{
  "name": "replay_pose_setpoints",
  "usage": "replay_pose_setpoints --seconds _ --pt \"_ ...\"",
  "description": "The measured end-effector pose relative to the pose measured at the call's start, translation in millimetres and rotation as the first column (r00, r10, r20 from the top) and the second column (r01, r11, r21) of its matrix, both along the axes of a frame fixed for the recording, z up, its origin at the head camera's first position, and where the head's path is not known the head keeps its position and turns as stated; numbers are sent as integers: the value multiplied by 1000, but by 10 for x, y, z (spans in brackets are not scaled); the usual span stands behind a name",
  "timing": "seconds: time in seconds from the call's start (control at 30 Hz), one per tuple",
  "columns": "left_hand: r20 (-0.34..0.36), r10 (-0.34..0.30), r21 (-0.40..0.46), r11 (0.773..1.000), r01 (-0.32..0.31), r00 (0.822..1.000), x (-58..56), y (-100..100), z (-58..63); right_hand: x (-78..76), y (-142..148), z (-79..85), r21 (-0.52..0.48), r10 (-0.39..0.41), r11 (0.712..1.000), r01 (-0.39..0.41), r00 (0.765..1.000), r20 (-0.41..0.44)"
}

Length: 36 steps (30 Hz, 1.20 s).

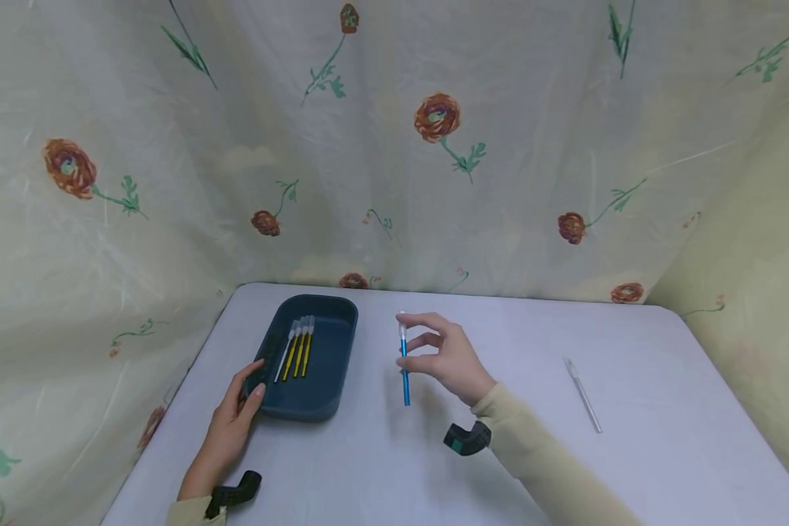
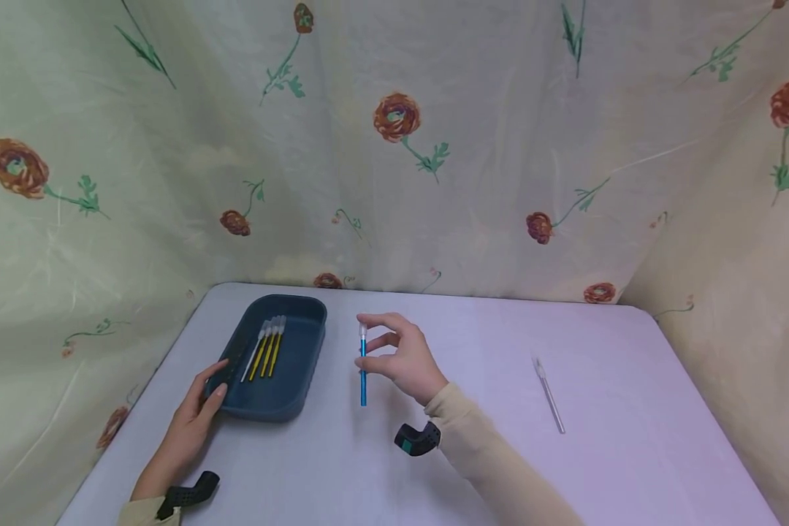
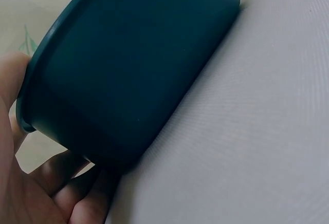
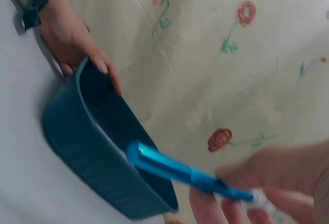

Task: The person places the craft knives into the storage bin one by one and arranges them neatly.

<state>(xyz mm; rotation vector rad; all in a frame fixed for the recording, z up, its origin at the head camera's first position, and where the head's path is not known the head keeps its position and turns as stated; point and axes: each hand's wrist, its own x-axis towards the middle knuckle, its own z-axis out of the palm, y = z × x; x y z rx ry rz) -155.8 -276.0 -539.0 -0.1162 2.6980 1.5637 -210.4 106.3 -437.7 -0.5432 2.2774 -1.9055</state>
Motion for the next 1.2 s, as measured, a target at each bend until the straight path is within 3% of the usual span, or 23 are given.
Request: replay_pose_setpoints --seconds 0.27,1.2 --pt "-13 -4 9 1000 4 1000 9 -15 1 -21 -322 62 7 -107 994 107 994 -20" --pt "-26 -9 25 1000 10 1000 4 -40 -29 -313 -1030 85 130 -119 983 130 989 -93"
